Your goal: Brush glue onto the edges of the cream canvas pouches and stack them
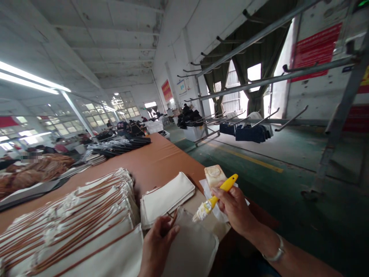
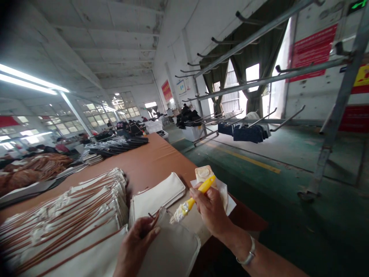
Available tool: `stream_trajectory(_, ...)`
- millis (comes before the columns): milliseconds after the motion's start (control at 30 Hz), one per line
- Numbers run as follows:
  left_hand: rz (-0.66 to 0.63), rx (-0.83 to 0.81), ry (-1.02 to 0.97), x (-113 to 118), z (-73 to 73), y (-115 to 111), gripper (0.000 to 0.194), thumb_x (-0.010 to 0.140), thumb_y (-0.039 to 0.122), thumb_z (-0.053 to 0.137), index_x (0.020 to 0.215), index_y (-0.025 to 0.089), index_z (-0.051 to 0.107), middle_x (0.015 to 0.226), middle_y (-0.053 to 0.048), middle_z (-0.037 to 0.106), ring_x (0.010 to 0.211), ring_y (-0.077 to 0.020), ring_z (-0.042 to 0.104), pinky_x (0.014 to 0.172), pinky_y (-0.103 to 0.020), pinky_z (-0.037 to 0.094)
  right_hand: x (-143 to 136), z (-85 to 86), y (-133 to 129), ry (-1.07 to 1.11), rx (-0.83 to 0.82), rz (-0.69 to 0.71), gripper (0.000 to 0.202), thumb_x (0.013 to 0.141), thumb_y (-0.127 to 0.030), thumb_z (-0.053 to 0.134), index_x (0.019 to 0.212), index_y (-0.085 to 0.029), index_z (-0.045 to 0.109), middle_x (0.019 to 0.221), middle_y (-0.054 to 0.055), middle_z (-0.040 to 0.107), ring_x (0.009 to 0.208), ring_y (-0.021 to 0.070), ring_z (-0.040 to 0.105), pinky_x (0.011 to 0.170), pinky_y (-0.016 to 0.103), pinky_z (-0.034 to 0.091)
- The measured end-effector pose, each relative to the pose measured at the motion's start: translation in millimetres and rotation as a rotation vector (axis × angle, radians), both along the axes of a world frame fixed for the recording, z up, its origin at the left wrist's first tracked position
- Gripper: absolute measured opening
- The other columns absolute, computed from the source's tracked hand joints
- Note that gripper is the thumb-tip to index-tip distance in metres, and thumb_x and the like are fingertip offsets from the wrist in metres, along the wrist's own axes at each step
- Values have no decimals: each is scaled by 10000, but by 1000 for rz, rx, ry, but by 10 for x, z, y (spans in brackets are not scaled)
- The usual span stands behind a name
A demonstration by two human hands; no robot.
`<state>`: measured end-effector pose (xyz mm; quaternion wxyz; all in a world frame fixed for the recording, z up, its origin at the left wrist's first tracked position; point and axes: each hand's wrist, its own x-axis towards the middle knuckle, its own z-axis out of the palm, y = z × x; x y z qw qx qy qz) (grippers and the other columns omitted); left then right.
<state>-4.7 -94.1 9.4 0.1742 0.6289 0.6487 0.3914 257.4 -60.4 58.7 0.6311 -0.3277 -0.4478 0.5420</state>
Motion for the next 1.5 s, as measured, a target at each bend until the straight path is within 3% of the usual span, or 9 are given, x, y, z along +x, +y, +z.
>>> stream_trajectory(267, 51, 289, 330, -62, -402, 209, 136, 870, 336, 591, 793, 233, 637, 843, -19, 671, 758, -186, 642, 703, -268, 502, 116, -112, -88, 108, -84, -19, 326, 804, -444, 697, 741, -191, 502, 484, -98, 325, 427, 47, 239, 407, 212, 176)
stream_trajectory(467, 106, 462, 525, -60, -588, 55, 181, 892, 291, 603, 1030, 298, 720, 1001, -74, 668, 923, -236, 587, 849, -343, 473, 180, -144, -119, 142, -125, -49, 306, 793, -421, 724, 801, -186, 529, 487, -99, 336, 432, 46, 251, 403, 205, 165)
stream_trajectory(567, 113, 530, 508, -62, -587, -8, 105, 880, 306, 615, 901, 261, 708, 1156, -98, 627, 1056, -264, 559, 912, -371, 460, 191, -145, -115, 154, -130, -45, 298, 801, -415, 721, 820, -185, 532, 491, -101, 338, 436, 45, 251, 407, 204, 167)
stream_trajectory(667, 43, 245, 214, -104, -507, 80, 169, 850, 360, 610, 751, 223, 605, 1251, -97, 594, 1127, -287, 538, 976, -417, 418, 167, -156, -96, 170, -129, -44, 288, 809, -404, 713, 816, -186, 525, 479, -107, 329, 422, 40, 235, 405, 206, 157)
stream_trajectory(733, -45, 13, 57, -149, -455, 211, 198, 817, 379, 608, 720, 214, 558, 994, -69, 665, 940, -255, 598, 861, -372, 457, 133, -170, -86, 180, -121, -30, 288, 818, -399, 703, 791, -190, 507, 467, -113, 314, 410, 36, 218, 404, 209, 149)
stream_trajectory(800, -91, -105, -13, -186, -436, 351, 199, 752, 352, 633, 665, 209, 526, 670, 6, 580, 678, -197, 557, 655, -300, 437, 102, -186, -83, 183, -116, -5, 303, 824, -395, 695, 757, -195, 479, 466, -116, 305, 406, 33, 209, 403, 209, 147)
stream_trajectory(900, -79, -159, -101, -197, -454, 485, 205, 639, 283, 655, 603, 212, 465, 552, 64, 433, 555, -140, 441, 536, -246, 330, 93, -206, -88, 159, -111, 15, 320, 829, -400, 686, 730, -198, 458, 470, -116, 297, 407, 34, 211, 402, 207, 147)
stream_trajectory(1200, -248, -334, -388, -58, -318, 291, 367, 627, 469, 747, 774, 139, 685, 709, -20, 638, 673, -172, 553, 625, -258, 414, -29, -181, 137, -48, -30, 13, 324, 852, -437, 625, 703, -190, 479, 461, -111, 294, 419, 47, 221, 407, 207, 161)
stream_trajectory(1500, -352, -356, -388, 59, -63, 41, 353, 785, 505, 684, 867, 168, 752, 823, -44, 659, 776, -188, 557, 677, -254, 441, -232, -177, 191, -303, 159, 90, 215, 864, -360, 596, 757, -180, 546, 549, -71, 410, 500, 87, 364, 479, 219, 304)
